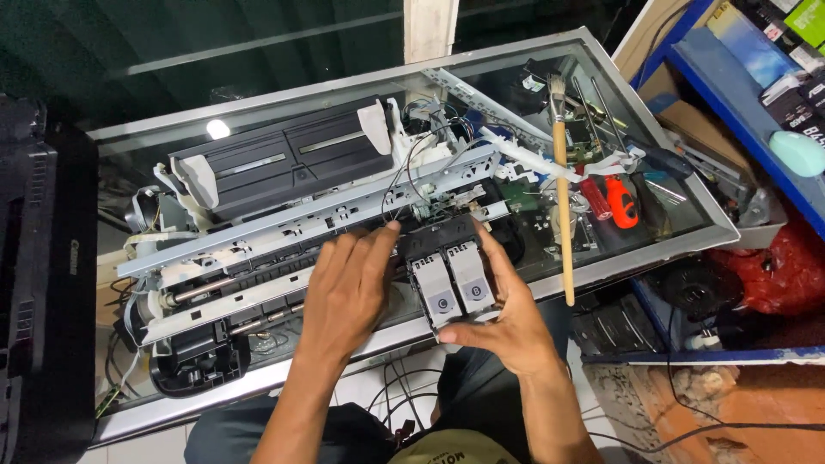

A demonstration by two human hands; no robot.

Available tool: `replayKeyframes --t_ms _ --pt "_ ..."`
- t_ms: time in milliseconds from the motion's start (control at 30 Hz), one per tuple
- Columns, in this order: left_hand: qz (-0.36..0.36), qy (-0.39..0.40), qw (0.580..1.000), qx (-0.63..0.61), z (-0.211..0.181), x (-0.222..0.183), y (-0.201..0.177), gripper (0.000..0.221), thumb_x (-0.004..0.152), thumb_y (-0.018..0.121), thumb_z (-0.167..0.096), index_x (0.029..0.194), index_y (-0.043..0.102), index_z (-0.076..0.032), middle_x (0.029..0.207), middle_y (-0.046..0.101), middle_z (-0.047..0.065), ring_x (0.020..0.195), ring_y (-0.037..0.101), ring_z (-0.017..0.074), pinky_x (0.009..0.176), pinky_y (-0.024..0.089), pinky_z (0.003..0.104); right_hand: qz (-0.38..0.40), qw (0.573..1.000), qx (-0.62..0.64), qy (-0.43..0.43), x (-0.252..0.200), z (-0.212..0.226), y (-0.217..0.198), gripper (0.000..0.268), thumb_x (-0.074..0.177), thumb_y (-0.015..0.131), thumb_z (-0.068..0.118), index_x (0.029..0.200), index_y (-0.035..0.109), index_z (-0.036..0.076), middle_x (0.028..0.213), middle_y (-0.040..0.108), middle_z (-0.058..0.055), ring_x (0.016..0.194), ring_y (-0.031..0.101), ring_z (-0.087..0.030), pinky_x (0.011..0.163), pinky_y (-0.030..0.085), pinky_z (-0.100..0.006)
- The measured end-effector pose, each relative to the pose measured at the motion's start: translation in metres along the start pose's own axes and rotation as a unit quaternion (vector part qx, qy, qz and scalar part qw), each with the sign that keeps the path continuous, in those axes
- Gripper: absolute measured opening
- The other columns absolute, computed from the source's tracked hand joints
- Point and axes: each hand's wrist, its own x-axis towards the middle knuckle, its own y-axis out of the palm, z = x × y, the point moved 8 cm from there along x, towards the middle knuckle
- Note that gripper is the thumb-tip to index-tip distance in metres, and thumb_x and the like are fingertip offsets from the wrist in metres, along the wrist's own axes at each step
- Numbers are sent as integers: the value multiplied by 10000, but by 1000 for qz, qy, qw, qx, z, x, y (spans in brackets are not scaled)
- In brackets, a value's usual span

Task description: Disassembling the internal components of a printer to remove the ink cartridge holder assembly.

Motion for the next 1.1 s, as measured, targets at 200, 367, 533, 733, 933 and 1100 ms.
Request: replayKeyframes --t_ms 200,367,533,733,933,1100 --pt "-7 -68 996 65 20 -19 -6 456 870 780 -43 1286 592 -26 872 675 104 761 584 271 697 461 376 -12 994 88 -58 8 -24 -17 1245 514 979 6 1586 347 18 1440 575 -218 1242 571 -243 897 637 -363" --pt "-3 -84 992 97 35 -26 -27 282 903 777 -85 1177 709 -76 955 671 83 817 588 261 727 455 372 -18 997 50 -50 15 -19 -18 1262 478 1009 88 1574 387 28 1473 562 -228 1230 571 -246 954 592 -379" --pt "-9 -98 992 78 41 -21 -31 224 893 791 -57 1113 757 -85 940 676 72 816 597 260 711 458 364 -34 998 -52 -24 15 -7 -22 1248 487 1020 168 1577 416 88 1529 528 -188 1168 576 -212 935 582 -366" --pt "-22 -101 992 69 45 -25 -19 201 922 771 -58 1121 781 -85 953 688 92 843 623 262 747 469 363 -59 967 -248 30 9 22 -5 1310 499 1023 170 1612 334 123 1534 422 -301 741 753 -454 646 612 -511" --pt "-16 -79 994 77 49 -28 -6 436 972 827 -42 1358 624 -44 1135 680 159 881 551 277 661 393 391 -52 915 -399 21 16 9 -7 1241 638 970 316 1610 216 150 1617 399 -104 755 578 -188 600 538 -296" --pt "-7 -88 992 92 51 -30 -6 464 981 849 -86 1389 627 -77 1142 666 143 886 535 272 684 386 395 -43 890 -447 -73 14 4 -1 1188 725 938 380 1607 205 69 1652 349 -188 1521 337 -387 1171 385 -533"
